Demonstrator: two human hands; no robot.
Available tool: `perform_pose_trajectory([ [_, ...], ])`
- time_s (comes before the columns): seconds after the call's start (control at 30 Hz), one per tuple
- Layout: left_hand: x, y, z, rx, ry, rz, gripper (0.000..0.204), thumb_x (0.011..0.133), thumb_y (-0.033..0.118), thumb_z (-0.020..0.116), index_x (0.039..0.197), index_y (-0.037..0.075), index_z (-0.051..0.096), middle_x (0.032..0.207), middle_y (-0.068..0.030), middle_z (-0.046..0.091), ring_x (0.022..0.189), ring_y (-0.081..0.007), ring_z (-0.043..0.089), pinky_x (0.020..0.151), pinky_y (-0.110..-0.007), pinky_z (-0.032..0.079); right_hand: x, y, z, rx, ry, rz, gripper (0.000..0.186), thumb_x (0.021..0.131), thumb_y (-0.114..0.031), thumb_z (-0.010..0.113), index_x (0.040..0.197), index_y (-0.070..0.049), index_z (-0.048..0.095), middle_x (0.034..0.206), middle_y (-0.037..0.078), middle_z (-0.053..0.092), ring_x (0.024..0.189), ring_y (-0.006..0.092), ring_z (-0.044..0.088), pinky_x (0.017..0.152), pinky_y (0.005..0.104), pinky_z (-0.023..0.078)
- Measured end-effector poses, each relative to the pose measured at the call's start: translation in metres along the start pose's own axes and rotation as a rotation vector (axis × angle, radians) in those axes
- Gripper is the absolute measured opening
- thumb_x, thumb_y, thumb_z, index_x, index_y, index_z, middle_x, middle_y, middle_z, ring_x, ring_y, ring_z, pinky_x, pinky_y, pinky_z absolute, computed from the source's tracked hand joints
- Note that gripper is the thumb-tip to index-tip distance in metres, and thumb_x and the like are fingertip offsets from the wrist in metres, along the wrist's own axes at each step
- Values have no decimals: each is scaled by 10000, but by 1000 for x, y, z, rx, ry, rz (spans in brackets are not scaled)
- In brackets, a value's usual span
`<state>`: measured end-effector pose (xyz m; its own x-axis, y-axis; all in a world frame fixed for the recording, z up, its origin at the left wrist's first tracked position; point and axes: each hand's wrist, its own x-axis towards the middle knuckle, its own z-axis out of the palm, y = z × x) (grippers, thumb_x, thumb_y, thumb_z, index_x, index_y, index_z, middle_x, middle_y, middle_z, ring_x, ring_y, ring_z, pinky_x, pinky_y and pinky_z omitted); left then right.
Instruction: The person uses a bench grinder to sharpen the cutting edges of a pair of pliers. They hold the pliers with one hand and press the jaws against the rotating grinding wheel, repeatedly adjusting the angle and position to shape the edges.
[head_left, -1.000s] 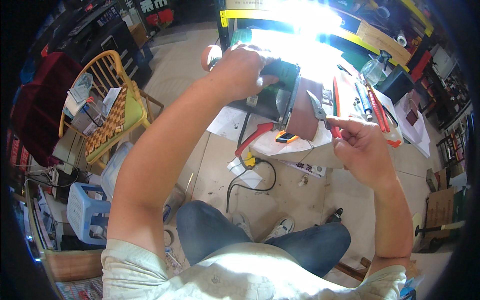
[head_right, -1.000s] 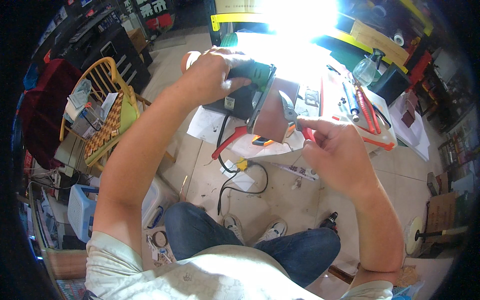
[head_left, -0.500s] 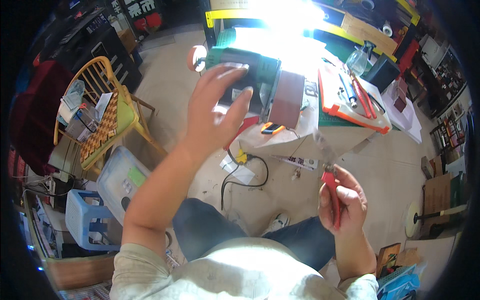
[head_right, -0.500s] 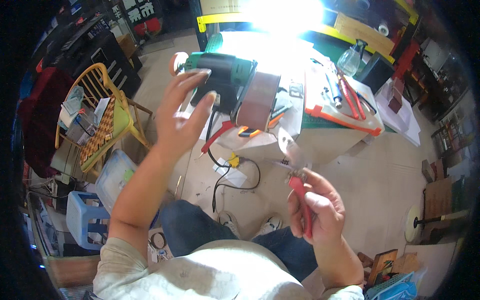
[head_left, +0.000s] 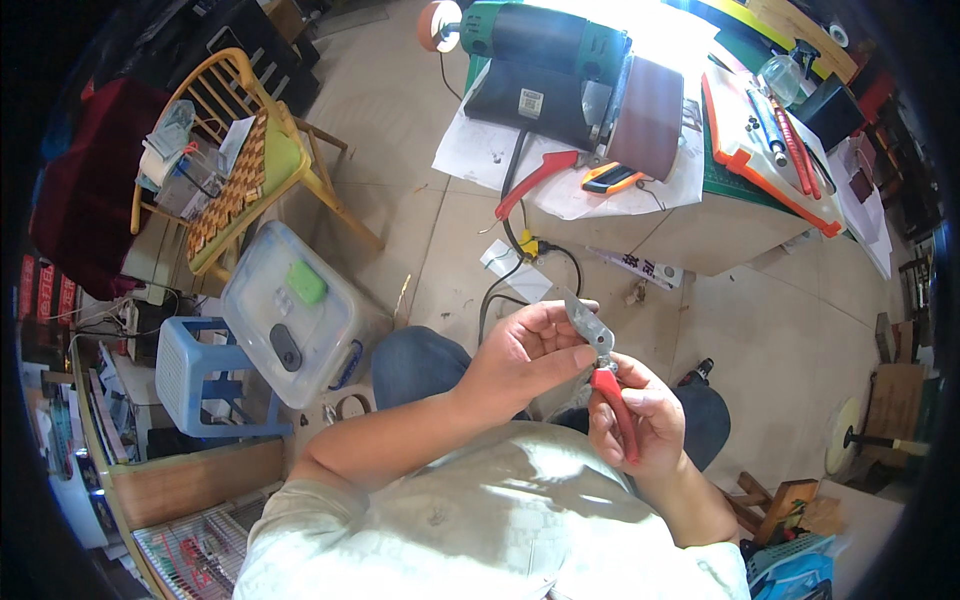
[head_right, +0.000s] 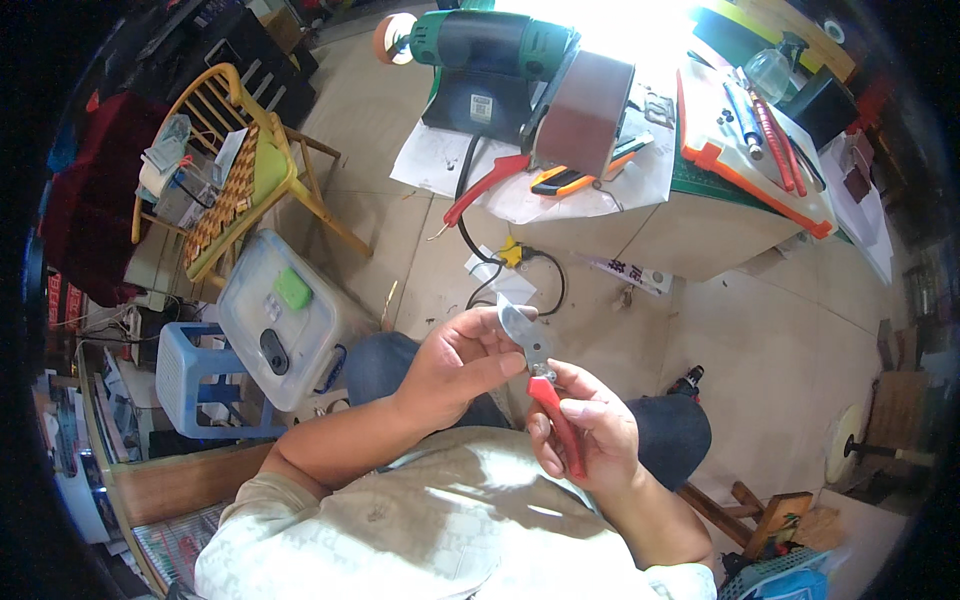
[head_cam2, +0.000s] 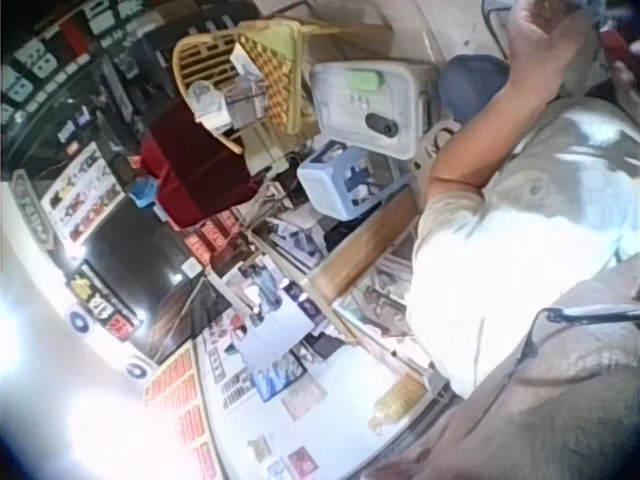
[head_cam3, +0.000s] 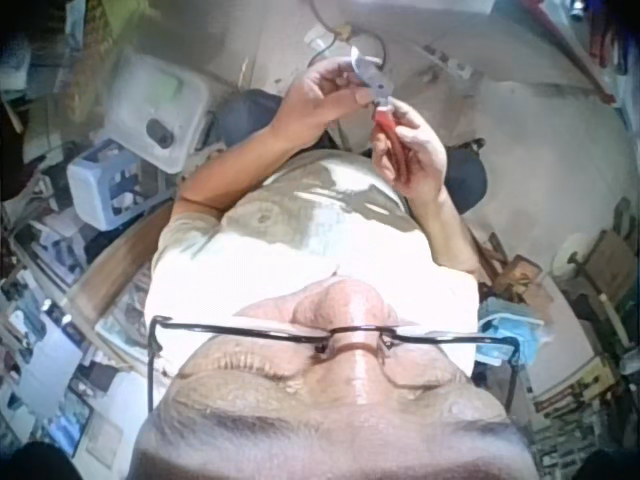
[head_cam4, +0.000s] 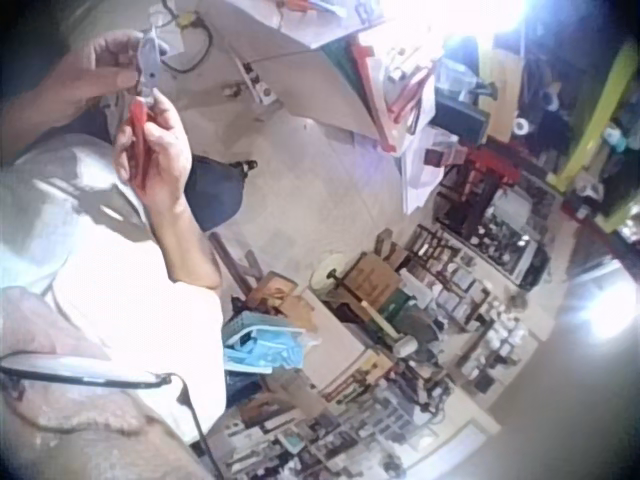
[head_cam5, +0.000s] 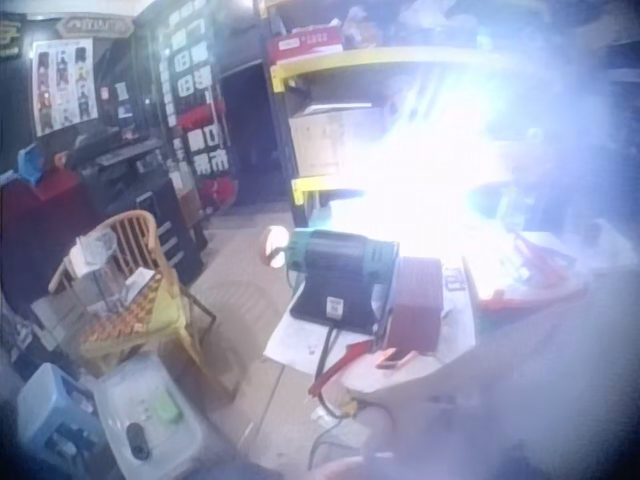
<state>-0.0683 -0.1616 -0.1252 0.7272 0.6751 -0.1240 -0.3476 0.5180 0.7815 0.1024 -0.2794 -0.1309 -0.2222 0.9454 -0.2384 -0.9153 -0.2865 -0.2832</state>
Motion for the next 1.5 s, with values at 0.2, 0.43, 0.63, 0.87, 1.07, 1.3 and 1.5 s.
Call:
perform_pose_trajectory([
  [0.2,-2,-1,4,45,60,-81,413,908,40,702,1297,-9,573,1077,-40,687,974,-97,641,886,-271,510,-8,12,-7,-182,24,-72,436,992,-61,499,1423,-96,447,1000,211,641,672,271,658,531,328,535],
  [0.43,-1,-9,4,75,92,-72,323,918,56,697,1225,-15,629,1016,-35,703,936,-82,635,845,-259,510,-16,20,-10,-268,68,-108,430,1008,-46,484,1432,-82,426,1020,191,630,691,226,670,544,291,548],
  [0.63,0,-13,2,103,131,-53,241,925,93,702,1147,1,685,1001,-34,715,887,-87,630,805,-255,501,-17,20,-13,-260,67,-121,433,1002,-39,494,1429,-53,423,1028,195,632,701,231,674,562,293,564],
  [0.87,3,-16,1,105,163,-50,232,942,122,688,1145,10,691,991,-38,715,896,-101,650,806,-267,520,-20,19,-15,-275,80,-156,435,995,-40,510,1422,-31,429,1027,201,639,697,224,669,574,293,572],
  [1.07,5,-23,-4,53,189,-43,218,963,142,658,1136,13,687,972,-57,720,863,-123,672,794,-282,538,-22,20,-19,-274,71,-169,431,995,-38,510,1418,-26,432,1016,200,645,698,216,667,585,297,582],
  [1.3,16,-19,-28,-104,402,9,183,975,199,631,1083,54,657,915,-69,711,814,-154,668,762,-294,499,-24,20,-21,-249,75,-212,430,991,-30,508,1416,-37,448,1005,204,644,728,220,665,582,308,587],
  [1.5,11,-22,-24,-137,213,-52,279,977,219,638,1205,59,623,989,-51,704,874,-140,673,809,-281,511,-21,21,-21,-277,104,-214,433,982,-38,503,1413,-61,469,971,210,656,690,225,666,530,322,587],
])
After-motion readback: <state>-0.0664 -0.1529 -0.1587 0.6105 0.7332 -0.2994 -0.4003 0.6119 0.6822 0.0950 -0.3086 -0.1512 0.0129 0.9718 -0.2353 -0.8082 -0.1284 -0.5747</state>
